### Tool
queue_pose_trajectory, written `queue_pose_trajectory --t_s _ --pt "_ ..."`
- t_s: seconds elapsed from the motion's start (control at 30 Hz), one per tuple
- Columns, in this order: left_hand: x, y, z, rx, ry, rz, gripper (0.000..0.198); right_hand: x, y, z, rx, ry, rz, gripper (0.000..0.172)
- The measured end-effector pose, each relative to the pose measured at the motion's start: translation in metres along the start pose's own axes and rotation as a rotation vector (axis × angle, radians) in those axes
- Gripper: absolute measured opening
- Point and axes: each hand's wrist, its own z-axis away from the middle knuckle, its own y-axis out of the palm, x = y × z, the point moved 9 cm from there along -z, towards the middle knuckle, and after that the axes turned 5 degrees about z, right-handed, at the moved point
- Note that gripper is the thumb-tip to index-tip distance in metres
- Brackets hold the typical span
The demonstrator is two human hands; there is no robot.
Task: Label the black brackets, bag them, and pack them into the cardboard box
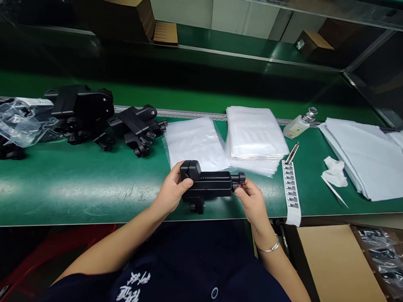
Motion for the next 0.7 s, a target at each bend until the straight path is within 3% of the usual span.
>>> queue_pose_trajectory --t_s 0.13,0.23,0.33,0.5,0.7 --pt "0.002 0.009 0.000 0.066 0.011 -0.030 0.061 0.001 -0.007 0.001 -0.010 -0.036 0.072 0.026" --pt "-0.001 0.009 -0.001 0.051 0.084 -0.121 0.068 0.006 -0.014 0.002 -0.065 -0.080 0.210 0.025" --pt "0.002 0.010 -0.006 0.028 0.071 -0.098 0.069 0.008 -0.015 0.003 -0.103 -0.118 0.283 0.028" --pt "0.018 0.007 -0.015 -0.069 -0.107 0.116 0.057 -0.001 -0.013 0.002 -0.100 -0.139 0.156 0.040" --pt "0.014 0.006 -0.014 0.002 -0.001 0.045 0.064 -0.007 -0.009 -0.009 -0.095 -0.017 0.147 0.026"
